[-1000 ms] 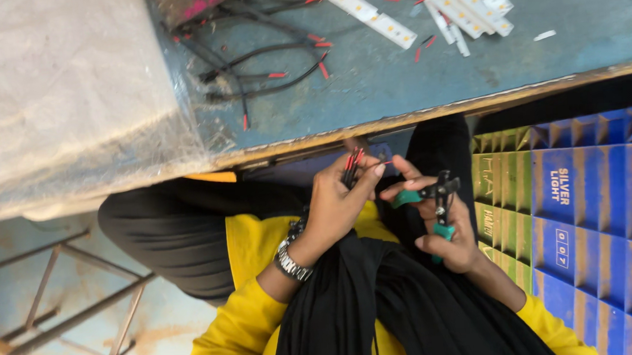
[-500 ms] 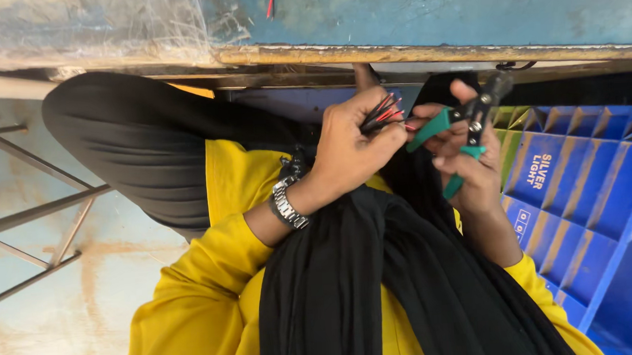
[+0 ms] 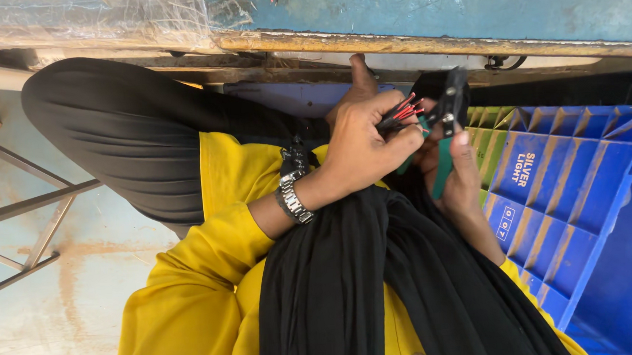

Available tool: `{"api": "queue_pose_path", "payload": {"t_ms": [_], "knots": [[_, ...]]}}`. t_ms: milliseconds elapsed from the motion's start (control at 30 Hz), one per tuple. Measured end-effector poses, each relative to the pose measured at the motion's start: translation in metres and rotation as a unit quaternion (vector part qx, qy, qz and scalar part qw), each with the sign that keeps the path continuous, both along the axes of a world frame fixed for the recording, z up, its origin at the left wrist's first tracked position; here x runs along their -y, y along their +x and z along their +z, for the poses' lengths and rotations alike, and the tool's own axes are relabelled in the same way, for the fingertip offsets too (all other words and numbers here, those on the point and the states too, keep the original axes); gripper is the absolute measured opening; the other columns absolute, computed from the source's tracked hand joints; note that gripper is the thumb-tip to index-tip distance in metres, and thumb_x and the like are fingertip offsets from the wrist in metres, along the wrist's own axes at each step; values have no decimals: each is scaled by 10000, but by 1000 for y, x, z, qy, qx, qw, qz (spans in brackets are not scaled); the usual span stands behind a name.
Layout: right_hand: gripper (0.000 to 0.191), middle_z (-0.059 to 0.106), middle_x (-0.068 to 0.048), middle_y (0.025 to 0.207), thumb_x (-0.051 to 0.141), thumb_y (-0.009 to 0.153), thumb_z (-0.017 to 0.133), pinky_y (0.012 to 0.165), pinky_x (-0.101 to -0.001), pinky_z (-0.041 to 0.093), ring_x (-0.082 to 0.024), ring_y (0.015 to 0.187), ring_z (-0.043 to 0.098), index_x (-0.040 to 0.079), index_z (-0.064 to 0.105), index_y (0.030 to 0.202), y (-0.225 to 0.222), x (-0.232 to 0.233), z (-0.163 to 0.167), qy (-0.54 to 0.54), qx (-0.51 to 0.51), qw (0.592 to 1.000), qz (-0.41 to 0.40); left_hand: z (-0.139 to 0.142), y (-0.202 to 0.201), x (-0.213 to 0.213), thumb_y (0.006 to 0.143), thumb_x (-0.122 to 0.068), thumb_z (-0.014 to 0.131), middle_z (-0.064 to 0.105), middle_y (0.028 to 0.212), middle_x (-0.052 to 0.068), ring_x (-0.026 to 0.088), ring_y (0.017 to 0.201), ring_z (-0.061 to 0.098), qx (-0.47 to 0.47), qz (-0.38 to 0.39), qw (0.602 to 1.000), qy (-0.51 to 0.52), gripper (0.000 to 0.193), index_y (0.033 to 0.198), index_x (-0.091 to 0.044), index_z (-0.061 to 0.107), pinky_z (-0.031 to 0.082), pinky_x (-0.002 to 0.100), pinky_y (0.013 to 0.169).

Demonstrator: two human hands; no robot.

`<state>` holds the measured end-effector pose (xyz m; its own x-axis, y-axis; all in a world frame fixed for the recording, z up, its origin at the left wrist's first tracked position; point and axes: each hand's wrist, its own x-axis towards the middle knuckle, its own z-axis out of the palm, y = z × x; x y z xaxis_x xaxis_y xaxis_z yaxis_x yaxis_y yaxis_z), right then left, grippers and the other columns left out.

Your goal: The person strips the insulation from the ends of multiple black wires using wire strippers. They repeatedly pick up wires, strip both ends, and place them on the table. LED strips and other components are visible on the workbench.

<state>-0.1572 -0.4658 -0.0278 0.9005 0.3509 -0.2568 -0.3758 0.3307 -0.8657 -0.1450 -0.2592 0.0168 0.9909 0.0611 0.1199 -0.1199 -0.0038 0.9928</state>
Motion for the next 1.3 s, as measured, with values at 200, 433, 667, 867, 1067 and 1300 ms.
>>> {"api": "queue_pose_path", "payload": {"t_ms": [200,433,667,867,1067,1300], "knots": [[630,637,-141,1207,464,1105,516,960,-346,466,-218,1072,614,4,434,1528,11,2,33,44,55,996,-49,21,1,-4,932,-83,726,686,766,2,54,715,647,12,-47,994,-94,77,923,-36,666,525,222,699],[662,580,-64,1102,34,817,630,1051,-327,479,-164,1080,592,-14,428,1445,-8,-5,11,27,8,1000,-5,22,-1,-14,962,-33,717,711,826,18,23,760,613,36,-26,997,-63,46,990,-3,697,525,219,706],[746,499,-2,867,-10,678,615,666,-266,372,-93,755,446,-9,439,1403,-22,-14,-20,-56,-14,995,83,-4,-7,-18,985,-13,681,713,915,6,36,870,662,-27,-30,982,-184,53,1011,32,672,560,217,789],[793,496,19,912,-22,665,587,681,-256,374,-92,780,442,21,397,1433,-24,-24,-25,-37,-61,993,94,-12,-6,-22,966,-8,688,711,838,-5,7,749,611,-63,-11,989,-134,52,978,39,707,509,186,662],[920,414,30,922,-40,689,602,783,-250,388,-93,840,424,38,327,1564,-20,-34,-26,-28,-34,990,133,-12,-2,-24,964,-15,707,687,779,-18,-7,696,577,-52,14,993,-102,56,963,41,709,479,176,613],[1084,469,15,1001,-32,638,579,790,-245,388,-96,871,439,64,196,1647,-18,-35,-32,-35,-49,988,140,-10,0,-25,961,-1,711,698,803,1,6,710,588,-28,38,995,-83,49,975,45,706,486,185,630]]}}
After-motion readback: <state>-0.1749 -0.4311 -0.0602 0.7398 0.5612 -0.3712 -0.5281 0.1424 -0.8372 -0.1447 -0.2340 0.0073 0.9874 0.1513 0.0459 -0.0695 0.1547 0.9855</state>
